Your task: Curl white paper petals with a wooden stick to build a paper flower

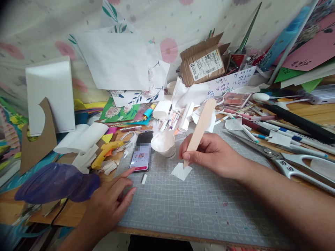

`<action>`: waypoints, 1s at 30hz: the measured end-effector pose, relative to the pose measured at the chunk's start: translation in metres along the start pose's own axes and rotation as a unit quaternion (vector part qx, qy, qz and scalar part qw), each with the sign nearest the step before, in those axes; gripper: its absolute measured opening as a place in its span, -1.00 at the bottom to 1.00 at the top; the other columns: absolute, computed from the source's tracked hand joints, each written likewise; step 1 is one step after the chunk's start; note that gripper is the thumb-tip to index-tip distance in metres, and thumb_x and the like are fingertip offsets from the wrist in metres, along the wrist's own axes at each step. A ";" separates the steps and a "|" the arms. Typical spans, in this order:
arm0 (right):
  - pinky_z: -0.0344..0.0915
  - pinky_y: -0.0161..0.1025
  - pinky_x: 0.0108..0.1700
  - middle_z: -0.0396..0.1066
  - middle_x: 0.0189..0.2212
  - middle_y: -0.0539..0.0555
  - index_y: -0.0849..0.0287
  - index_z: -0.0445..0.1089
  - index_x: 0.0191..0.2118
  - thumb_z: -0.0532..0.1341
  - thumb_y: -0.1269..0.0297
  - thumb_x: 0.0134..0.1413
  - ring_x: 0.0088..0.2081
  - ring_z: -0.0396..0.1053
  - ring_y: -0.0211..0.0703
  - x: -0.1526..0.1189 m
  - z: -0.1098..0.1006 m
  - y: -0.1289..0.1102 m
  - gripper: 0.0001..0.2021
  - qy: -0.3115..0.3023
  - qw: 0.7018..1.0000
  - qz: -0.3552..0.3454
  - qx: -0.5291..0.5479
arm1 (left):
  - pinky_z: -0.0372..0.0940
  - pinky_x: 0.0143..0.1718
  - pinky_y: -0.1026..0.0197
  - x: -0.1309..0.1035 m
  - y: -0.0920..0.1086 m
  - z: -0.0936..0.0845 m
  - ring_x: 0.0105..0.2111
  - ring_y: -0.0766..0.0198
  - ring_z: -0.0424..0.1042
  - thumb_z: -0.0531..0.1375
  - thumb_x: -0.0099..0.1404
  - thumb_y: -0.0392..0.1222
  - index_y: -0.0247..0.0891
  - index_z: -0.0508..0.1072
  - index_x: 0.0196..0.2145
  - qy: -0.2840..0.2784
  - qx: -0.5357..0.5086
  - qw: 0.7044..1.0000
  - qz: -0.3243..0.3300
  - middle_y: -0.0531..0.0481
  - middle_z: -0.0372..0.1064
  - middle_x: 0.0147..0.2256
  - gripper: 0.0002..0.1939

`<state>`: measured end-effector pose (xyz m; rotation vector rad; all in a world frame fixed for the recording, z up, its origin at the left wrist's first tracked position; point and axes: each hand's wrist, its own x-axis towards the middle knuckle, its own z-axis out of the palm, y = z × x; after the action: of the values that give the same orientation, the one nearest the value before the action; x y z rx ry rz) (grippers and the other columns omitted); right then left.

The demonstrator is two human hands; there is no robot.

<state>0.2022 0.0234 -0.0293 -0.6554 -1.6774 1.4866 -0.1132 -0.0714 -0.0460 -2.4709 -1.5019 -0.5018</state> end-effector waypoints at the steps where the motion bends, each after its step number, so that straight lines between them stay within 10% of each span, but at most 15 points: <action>1: 0.33 -0.22 -0.33 0.47 -0.43 0.08 0.20 0.46 -0.39 0.29 0.24 0.18 -0.39 0.39 -0.18 0.000 0.000 0.000 -0.83 -0.003 1.000 -0.002 0.001 | 0.42 -0.41 0.22 0.002 0.000 0.001 -0.36 0.17 0.61 0.11 0.35 -0.24 -0.21 0.39 -0.37 -0.001 -0.001 1.000 0.003 -0.22 0.58 -0.04 -0.87; 12: 0.27 -0.27 -0.36 0.44 -0.44 0.05 0.21 0.48 -0.37 0.29 0.27 0.19 -0.41 0.35 -0.22 0.001 0.000 -0.001 -0.85 -0.016 0.999 -0.012 0.030 | 0.35 -0.43 0.28 0.025 0.025 -0.007 -0.42 0.25 0.53 0.11 0.31 -0.37 -0.22 0.38 -0.35 0.052 -0.119 0.990 0.049 -0.05 0.55 -0.36 -0.89; 17: 0.27 -0.23 -0.32 0.48 -0.42 0.06 0.20 0.49 -0.41 0.34 0.24 0.16 -0.37 0.38 -0.17 -0.001 -0.003 0.002 -0.83 0.017 0.997 0.008 0.070 | 0.23 -0.51 0.22 0.062 0.072 -0.003 -0.56 0.29 0.35 0.23 0.25 -0.18 -0.22 0.33 -0.30 -0.092 -0.262 0.961 -0.008 0.01 0.44 -0.43 -0.87; 21: 0.32 -0.21 -0.27 0.50 -0.41 0.06 0.18 0.53 -0.37 0.35 0.23 0.15 -0.35 0.42 -0.15 -0.002 -0.007 0.008 -0.86 0.035 0.995 0.013 0.090 | 0.31 -0.42 0.18 0.094 0.091 0.013 -0.46 0.28 0.40 0.35 0.15 0.05 -0.20 0.27 0.05 -0.179 -0.501 0.831 -0.160 -0.09 0.43 -0.17 -0.40; 25: 0.38 -0.22 -0.27 0.50 -0.43 0.04 0.17 0.53 -0.38 0.36 0.25 0.13 -0.36 0.44 -0.17 -0.002 -0.005 0.008 -0.88 0.028 0.997 -0.003 0.074 | 0.35 -0.35 0.21 0.106 0.095 0.033 -0.35 0.29 0.39 0.36 0.13 -0.09 -0.23 0.33 -0.17 -0.166 -0.674 0.682 -0.230 -0.01 0.38 -0.25 -0.62; 30: 0.39 -0.26 -0.30 0.49 -0.44 0.03 0.19 0.49 -0.36 0.30 0.30 0.20 -0.37 0.43 -0.20 -0.002 0.001 0.002 -0.88 0.031 0.999 0.007 0.040 | 0.29 -0.49 0.30 0.101 0.094 0.042 -0.54 0.42 0.33 0.36 0.10 -0.18 -0.26 0.34 -0.34 -0.140 -0.714 0.620 -0.292 0.10 0.37 -0.43 -0.73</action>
<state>0.2022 0.0218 -0.0322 -0.6643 -1.5618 1.5199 0.0212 -0.0174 -0.0449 -2.8330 -2.7448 -2.3093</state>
